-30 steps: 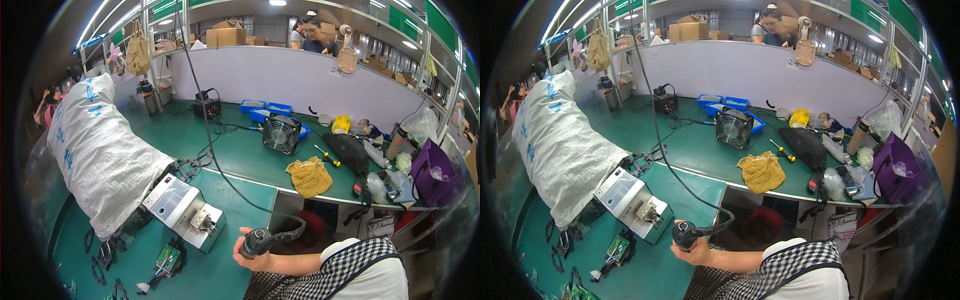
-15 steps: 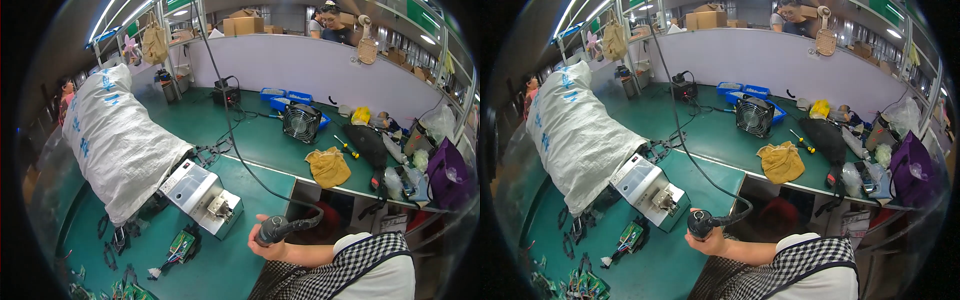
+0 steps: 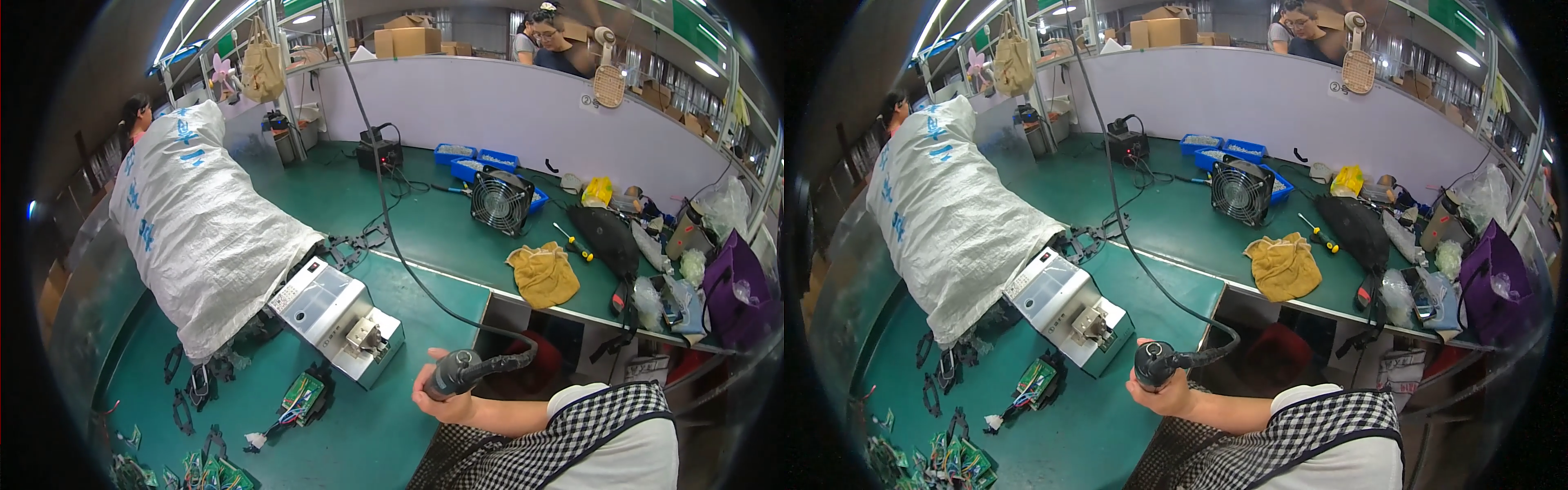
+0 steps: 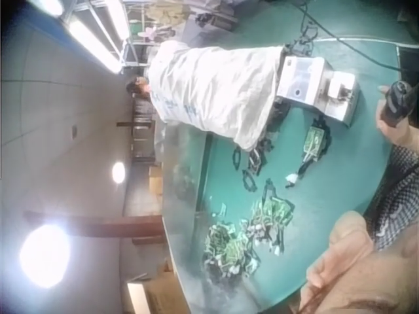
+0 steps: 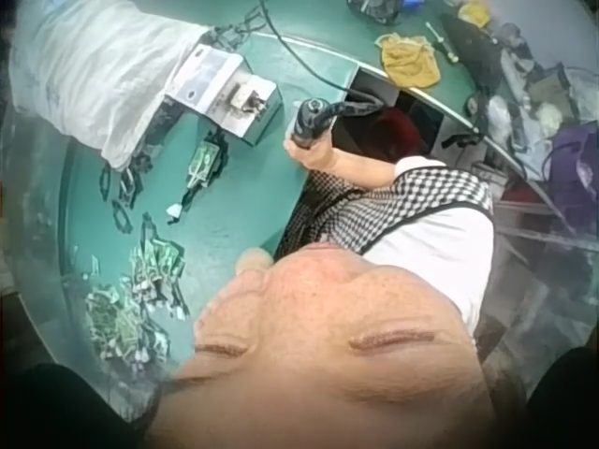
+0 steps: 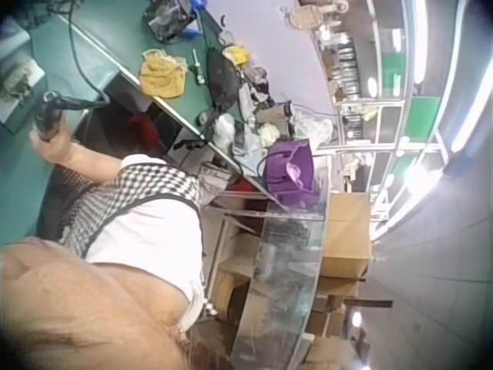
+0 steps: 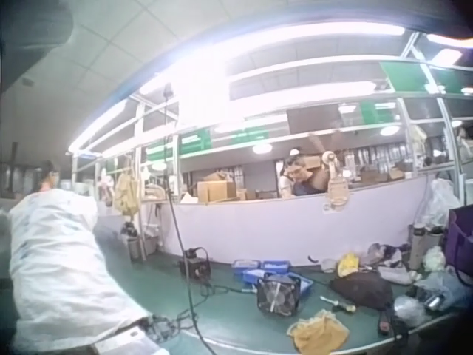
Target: The person attaches a plastic bracket to a printed circuit board using an electric screwdriver to drive screws from a parts bin into the bracket, securing it to the board.
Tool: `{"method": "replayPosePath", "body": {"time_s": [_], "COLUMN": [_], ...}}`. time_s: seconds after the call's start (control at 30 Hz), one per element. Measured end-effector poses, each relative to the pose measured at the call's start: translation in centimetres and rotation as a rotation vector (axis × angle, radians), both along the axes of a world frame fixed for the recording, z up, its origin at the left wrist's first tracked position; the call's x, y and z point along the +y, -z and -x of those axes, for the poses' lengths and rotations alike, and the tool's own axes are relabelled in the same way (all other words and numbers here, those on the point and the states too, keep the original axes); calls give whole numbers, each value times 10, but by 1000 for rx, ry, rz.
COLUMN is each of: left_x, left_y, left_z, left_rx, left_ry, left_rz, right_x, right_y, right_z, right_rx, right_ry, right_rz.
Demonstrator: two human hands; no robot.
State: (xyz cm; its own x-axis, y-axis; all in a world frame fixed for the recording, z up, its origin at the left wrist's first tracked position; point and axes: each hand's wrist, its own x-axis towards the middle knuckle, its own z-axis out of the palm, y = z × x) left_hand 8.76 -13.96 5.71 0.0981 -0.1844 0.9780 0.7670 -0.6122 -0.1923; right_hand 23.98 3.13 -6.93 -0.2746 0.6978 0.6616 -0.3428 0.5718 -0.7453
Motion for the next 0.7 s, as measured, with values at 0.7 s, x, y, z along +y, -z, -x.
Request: {"method": "replayPosePath", "body": {"time_s": [0.7], "left_x": [14], "left_y": [5], "left_z": [-34], "left_rx": [-180], "left_ry": [15], "left_rz": [5], "right_x": [-1], "right_y": [2], "right_z": [-3], "right_rx": [-19], "right_ry": [-18], "right_rz": [-19]}}
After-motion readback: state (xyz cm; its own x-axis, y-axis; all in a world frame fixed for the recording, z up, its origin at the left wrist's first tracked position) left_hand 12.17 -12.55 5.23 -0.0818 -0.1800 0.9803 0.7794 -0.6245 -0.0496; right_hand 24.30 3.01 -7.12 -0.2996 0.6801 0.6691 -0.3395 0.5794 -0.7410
